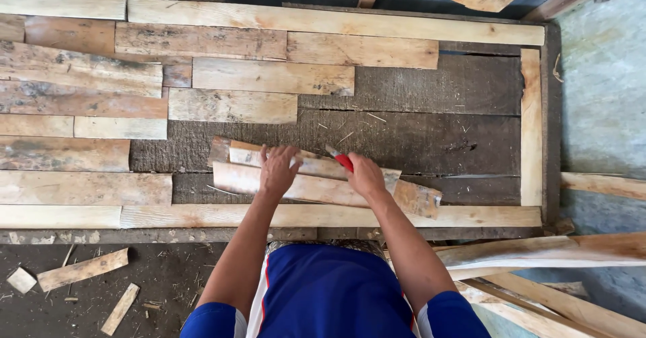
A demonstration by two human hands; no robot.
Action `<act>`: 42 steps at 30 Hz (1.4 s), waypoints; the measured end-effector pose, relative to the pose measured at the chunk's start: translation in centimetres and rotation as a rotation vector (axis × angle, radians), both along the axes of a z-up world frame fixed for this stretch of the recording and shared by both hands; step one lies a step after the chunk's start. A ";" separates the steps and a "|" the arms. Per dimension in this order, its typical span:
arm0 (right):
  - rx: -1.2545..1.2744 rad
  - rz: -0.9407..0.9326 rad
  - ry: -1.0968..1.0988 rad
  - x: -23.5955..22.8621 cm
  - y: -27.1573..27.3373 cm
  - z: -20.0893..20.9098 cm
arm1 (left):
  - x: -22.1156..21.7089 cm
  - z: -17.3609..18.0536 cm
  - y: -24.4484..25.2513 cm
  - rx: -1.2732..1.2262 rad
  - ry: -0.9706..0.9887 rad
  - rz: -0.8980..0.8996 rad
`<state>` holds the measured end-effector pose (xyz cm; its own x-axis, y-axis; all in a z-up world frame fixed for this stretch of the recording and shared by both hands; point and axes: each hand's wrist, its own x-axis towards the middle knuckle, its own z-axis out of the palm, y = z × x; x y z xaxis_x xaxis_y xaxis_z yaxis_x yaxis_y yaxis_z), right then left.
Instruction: Fitting and trimming thin wood slats into a paneling layout on a wooden surface.
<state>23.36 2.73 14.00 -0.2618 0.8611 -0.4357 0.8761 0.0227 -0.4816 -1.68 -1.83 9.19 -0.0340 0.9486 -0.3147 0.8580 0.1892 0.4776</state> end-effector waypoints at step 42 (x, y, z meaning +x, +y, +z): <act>-0.315 -1.175 0.893 13.4 3.4 -17.2 | 9.2 -1.2 8.4 -0.166 0.200 -0.135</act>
